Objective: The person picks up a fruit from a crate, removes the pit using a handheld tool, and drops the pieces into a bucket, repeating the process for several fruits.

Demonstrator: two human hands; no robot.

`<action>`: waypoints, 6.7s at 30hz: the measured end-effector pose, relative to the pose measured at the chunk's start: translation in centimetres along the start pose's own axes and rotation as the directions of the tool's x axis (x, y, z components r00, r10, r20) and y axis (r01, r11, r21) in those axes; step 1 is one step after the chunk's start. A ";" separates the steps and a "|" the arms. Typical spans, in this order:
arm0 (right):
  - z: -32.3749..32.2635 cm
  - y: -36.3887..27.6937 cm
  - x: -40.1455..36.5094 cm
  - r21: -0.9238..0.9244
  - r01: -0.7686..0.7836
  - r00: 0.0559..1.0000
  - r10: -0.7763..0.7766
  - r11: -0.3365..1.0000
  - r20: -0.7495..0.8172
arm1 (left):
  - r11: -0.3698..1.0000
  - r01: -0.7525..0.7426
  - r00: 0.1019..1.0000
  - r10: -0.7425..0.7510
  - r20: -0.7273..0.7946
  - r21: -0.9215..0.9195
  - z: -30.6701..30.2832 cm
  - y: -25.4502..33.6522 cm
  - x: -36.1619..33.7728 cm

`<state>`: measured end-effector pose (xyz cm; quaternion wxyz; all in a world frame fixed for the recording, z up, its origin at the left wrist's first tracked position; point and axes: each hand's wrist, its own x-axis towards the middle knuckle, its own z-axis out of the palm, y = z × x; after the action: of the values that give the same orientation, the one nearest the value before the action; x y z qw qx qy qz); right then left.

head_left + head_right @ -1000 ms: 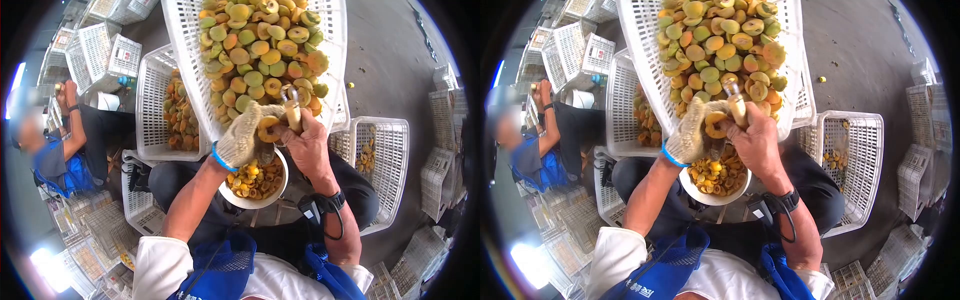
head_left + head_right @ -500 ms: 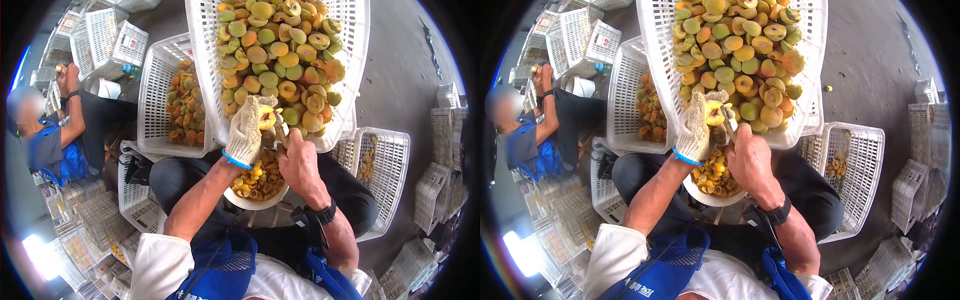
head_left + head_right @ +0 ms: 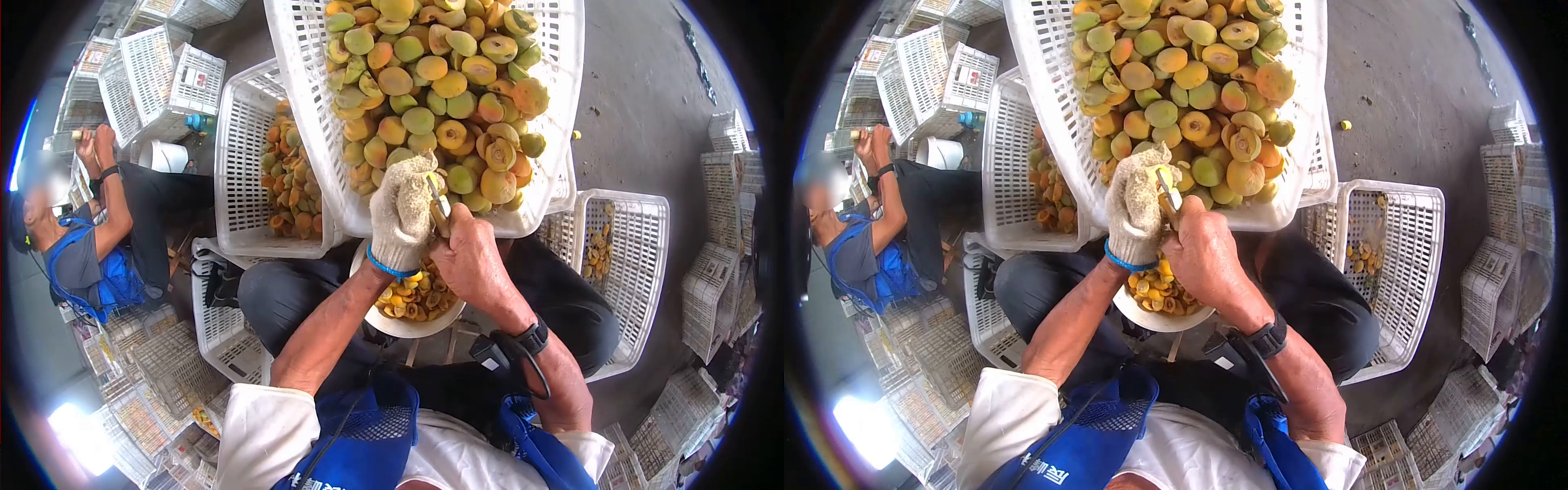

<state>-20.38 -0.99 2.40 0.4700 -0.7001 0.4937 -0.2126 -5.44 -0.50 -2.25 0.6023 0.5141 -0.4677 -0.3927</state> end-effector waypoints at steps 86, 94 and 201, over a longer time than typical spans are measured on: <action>-3.1 -1.5 1.0 0.065 0.156 0.940 -0.128 0.986 -0.315 | 0.478 0.639 0.741 -0.592 0.317 -0.602 -1.2 3.3 2.0; -0.3 -1.6 -1.2 0.011 -0.088 0.993 0.088 0.996 -0.079 | 0.742 0.464 0.873 -0.476 0.107 -0.484 -0.5 1.7 1.0; 0.5 1.6 -6.0 -0.052 0.017 0.928 0.003 0.999 0.372 | 0.918 0.319 0.932 -0.349 0.098 0.237 -4.5 4.8 -6.2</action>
<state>-23.34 4.42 1.75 0.5352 -0.7419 0.3987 -0.0642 -2.68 7.34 1.34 0.4325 0.6207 -0.4536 -0.4711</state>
